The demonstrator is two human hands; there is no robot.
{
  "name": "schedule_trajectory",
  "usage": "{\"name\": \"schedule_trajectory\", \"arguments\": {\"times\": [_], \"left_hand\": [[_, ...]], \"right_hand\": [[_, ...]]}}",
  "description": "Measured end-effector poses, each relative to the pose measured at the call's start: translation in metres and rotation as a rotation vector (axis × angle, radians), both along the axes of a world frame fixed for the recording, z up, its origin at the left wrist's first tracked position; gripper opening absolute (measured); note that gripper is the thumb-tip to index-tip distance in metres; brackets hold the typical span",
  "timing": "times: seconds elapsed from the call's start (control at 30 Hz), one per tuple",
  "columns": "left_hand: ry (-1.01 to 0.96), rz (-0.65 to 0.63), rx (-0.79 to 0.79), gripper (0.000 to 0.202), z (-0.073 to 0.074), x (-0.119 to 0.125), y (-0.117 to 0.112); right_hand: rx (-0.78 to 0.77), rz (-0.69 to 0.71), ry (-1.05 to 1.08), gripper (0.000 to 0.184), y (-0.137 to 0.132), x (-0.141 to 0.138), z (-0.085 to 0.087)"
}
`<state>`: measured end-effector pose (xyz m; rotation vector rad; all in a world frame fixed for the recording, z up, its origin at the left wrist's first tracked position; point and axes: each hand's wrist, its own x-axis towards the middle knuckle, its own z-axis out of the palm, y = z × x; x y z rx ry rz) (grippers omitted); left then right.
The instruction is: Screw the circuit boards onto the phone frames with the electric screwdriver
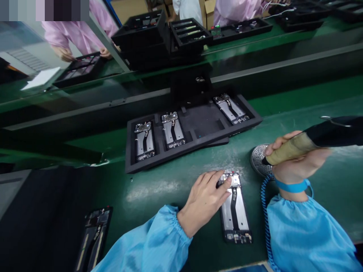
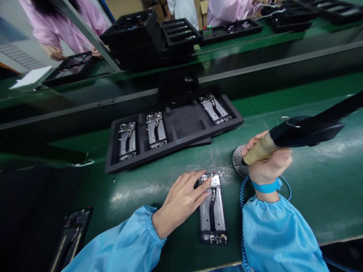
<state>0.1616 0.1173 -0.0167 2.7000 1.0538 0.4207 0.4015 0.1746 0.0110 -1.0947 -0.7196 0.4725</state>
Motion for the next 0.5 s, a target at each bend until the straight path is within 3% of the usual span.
{"name": "schedule_trajectory", "arguments": {"times": [0.3,0.4,0.5], "left_hand": [[-0.034,0.041,0.069,0.035,-0.011,0.001,-0.007],[-0.053,0.050,0.095,0.035,-0.013,0.003,-0.007],[-0.067,0.080,0.083,0.033,-0.010,0.005,-0.009]], "right_hand": [[0.014,0.006,-0.023,0.065,-0.003,0.002,0.001],[0.144,0.004,-0.084,0.062,-0.013,0.006,0.007],[0.175,0.120,-0.100,0.058,-0.027,0.000,0.014]]}}
